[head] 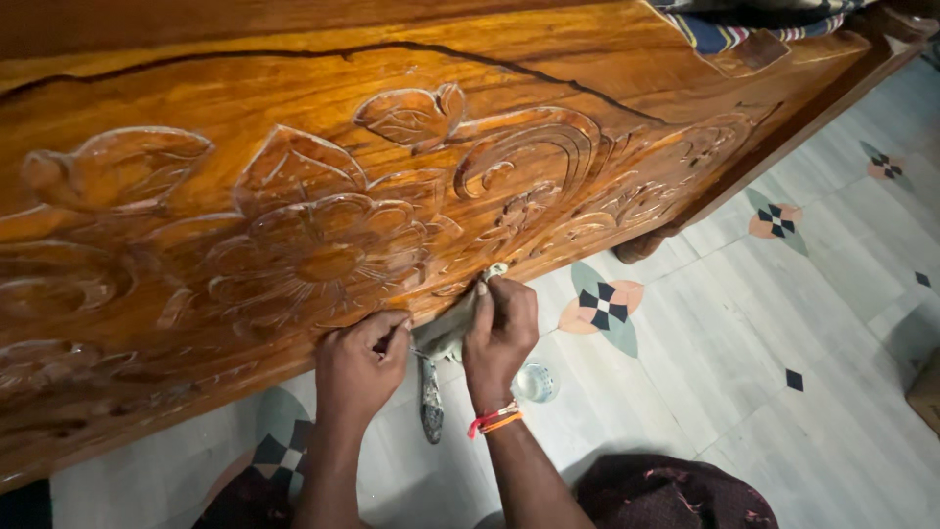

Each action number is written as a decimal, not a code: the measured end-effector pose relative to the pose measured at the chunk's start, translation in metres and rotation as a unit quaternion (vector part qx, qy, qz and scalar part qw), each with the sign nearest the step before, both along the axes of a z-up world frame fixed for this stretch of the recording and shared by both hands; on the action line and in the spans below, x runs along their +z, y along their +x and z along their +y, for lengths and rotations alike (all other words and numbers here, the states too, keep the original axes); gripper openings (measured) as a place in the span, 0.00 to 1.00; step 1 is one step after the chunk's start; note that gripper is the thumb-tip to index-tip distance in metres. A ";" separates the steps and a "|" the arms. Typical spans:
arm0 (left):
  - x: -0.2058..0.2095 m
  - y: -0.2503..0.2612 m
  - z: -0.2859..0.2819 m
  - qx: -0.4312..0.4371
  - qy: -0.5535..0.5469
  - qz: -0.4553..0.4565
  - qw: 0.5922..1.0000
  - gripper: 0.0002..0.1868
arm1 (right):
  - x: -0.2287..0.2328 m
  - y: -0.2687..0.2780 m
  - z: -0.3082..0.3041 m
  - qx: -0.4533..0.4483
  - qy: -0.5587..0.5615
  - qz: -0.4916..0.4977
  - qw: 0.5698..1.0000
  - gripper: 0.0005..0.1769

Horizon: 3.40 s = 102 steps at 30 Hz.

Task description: The person sits on the floor and cleans the carved floral details on the side of a wooden bed frame. They use a white cloth to wipe the surface and occasionally dip it into a small glass of water on the floor to re-wet it.

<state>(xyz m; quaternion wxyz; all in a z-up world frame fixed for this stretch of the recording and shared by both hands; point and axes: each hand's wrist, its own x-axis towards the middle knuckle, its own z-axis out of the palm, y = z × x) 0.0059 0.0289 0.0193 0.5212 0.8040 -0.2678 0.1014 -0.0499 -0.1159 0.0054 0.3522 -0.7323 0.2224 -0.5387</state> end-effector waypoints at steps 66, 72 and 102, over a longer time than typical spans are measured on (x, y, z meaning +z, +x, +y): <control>-0.004 0.000 0.001 -0.006 0.000 0.007 1.000 0.06 | 0.009 -0.012 0.026 0.085 -0.097 0.080 0.988 0.11; -0.005 0.001 0.003 -0.002 -0.018 -0.008 1.000 0.05 | 0.006 -0.003 0.018 0.035 0.030 0.033 0.998 0.08; -0.004 -0.001 -0.003 0.012 -0.010 -0.006 1.000 0.05 | -0.017 0.010 0.024 0.074 0.131 -0.028 0.988 0.03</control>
